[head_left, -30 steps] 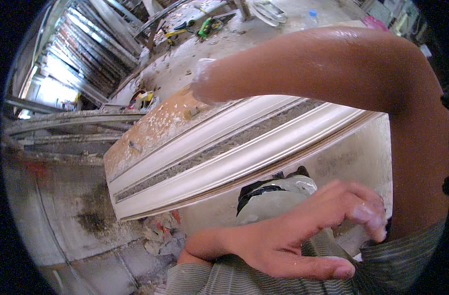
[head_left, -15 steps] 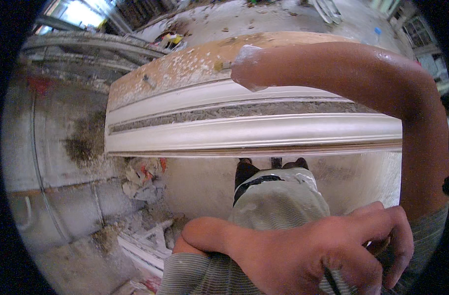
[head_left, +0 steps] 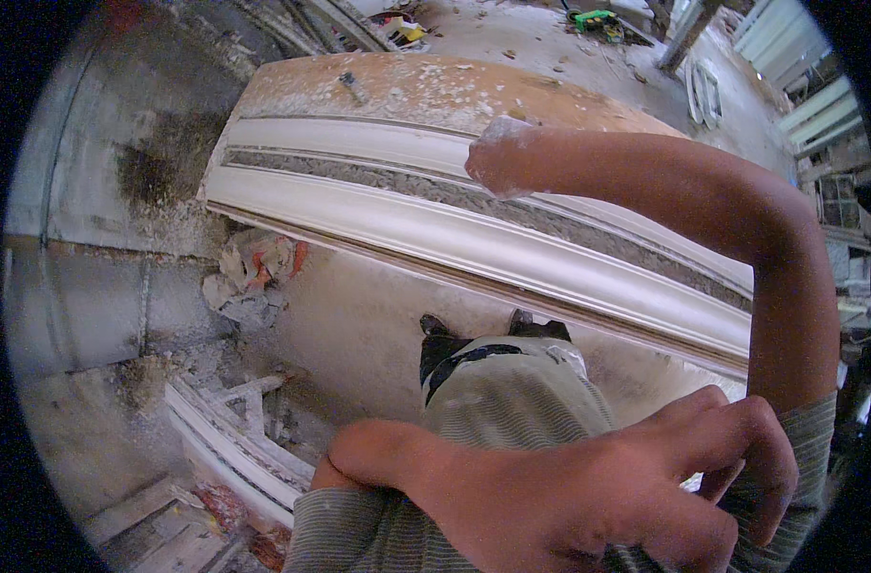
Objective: The person uses a small brush to clean dust and debris from the grooves of long white moldings placed on a workbench. They repeatedly brush along the length of the moldings, occasionally repositioning them to access different sections.
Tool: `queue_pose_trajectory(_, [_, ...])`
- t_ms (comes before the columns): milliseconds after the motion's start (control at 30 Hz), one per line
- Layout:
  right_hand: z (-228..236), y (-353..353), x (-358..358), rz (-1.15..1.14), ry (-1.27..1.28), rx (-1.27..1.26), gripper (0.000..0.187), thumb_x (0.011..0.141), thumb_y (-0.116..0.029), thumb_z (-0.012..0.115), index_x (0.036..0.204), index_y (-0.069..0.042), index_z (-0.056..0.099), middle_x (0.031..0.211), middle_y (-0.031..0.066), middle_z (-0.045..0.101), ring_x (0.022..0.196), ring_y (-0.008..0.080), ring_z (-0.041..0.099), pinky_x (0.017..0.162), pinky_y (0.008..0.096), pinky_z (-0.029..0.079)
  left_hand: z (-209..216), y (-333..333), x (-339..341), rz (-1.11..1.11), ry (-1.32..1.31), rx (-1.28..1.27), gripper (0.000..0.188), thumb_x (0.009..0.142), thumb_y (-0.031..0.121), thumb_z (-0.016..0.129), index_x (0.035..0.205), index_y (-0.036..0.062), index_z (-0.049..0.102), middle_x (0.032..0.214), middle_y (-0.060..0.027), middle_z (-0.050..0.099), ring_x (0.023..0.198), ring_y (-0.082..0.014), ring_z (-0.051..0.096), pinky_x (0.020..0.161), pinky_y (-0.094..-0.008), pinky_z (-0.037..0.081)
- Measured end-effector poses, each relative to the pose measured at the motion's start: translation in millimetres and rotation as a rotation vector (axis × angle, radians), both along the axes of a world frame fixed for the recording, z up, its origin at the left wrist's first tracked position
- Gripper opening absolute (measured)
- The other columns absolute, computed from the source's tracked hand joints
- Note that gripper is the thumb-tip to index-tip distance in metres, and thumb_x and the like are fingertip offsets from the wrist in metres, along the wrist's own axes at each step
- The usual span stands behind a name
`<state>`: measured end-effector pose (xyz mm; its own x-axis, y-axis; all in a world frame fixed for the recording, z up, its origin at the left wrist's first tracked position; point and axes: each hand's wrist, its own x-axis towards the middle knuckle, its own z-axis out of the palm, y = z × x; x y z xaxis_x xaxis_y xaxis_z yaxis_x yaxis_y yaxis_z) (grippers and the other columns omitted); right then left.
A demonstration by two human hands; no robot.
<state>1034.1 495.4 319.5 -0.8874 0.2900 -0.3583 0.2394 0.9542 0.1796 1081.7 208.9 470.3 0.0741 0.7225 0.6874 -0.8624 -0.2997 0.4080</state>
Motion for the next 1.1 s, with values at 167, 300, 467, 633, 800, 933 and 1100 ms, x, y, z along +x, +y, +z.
queue_pose_trajectory(167, [-5.9,-52.1,-99.5,0.113,-0.037,-0.022,0.018,0.082,-0.015,0.064,0.093,-0.004,0.072,0.089,0.018,0.072,0.086,0.0366,0.071,0.074,0.0474,0.057,21.0,-7.0,-112.4,0.193,0.393,0.349,0.022,0.09,0.029,0.075,0.088,0.0072,0.073,0.124,-0.0083,0.05,0.056,-0.0046,0.035,0.061,-0.0232,0.041])
queue_pose_trajectory(300, [-3.1,-86.7,-171.4,0.208,-0.063,-0.02,0.018,0.082,-0.015,0.063,0.094,-0.004,0.072,0.089,0.0181,0.072,0.086,0.0367,0.071,0.074,0.0474,0.057,23.6,-30.9,-156.8,0.301,0.157,0.317,0.022,0.091,0.027,0.074,0.093,0.0055,0.073,0.124,-0.0084,0.05,0.056,-0.0065,0.035,0.061,-0.0236,0.041])
queue_pose_trajectory(467, [-13.3,-141.3,-246.9,0.327,-0.114,-0.036,0.019,0.082,-0.015,0.063,0.094,-0.004,0.072,0.089,0.0183,0.072,0.086,0.0367,0.071,0.074,0.0473,0.057,13.3,-63.3,-209.2,0.338,0.16,0.251,0.022,0.091,0.027,0.074,0.094,0.0056,0.072,0.124,-0.0087,0.05,0.06,-0.0081,0.037,0.063,-0.0248,0.041])
queue_pose_trajectory(633, [-12.9,-176.8,-296.6,0.432,-0.153,-0.052,0.019,0.083,-0.015,0.063,0.094,-0.004,0.072,0.089,0.0184,0.072,0.086,0.0368,0.071,0.074,0.0473,0.057,9.4,-84.3,-253.2,0.399,0.192,0.207,0.021,0.091,0.026,0.074,0.095,0.0056,0.072,0.123,-0.0091,0.049,0.065,-0.0096,0.039,0.065,-0.026,0.041])
queue_pose_trajectory(800, [-24.7,-181.5,-319.8,0.639,-0.085,-0.075,0.015,0.081,-0.014,0.064,0.09,-0.002,0.07,0.087,0.0191,0.071,0.082,0.0368,0.07,0.072,0.0468,0.056,15.6,-88.3,-259.2,0.45,0.17,0.193,0.021,0.091,0.026,0.074,0.096,0.0056,0.072,0.123,-0.0094,0.049,0.07,-0.0111,0.04,0.067,-0.0272,0.041])
queue_pose_trajectory(933, [-35.8,-169.1,-328.5,0.766,0.109,-0.191,0.01,0.077,-0.012,0.069,0.081,-0.003,0.07,0.083,0.0184,0.07,0.074,0.0349,0.069,0.066,0.0453,0.057,16.3,-85.2,-262.6,0.503,0.15,0.177,0.021,0.091,0.026,0.074,0.097,0.0056,0.071,0.123,-0.0096,0.049,0.073,-0.0123,0.041,0.068,-0.0281,0.041])
queue_pose_trajectory(1100, [-35.6,-165.1,-337.6,0.691,0.052,-0.145,0.01,0.077,-0.014,0.069,0.077,-0.004,0.071,0.079,0.0174,0.07,0.078,0.0348,0.071,0.066,0.048,0.057,18.0,-79.7,-271.2,0.556,0.156,0.167,0.021,0.091,0.025,0.074,0.098,0.0056,0.071,0.122,-0.0099,0.048,0.078,-0.0139,0.043,0.07,-0.0293,0.041])
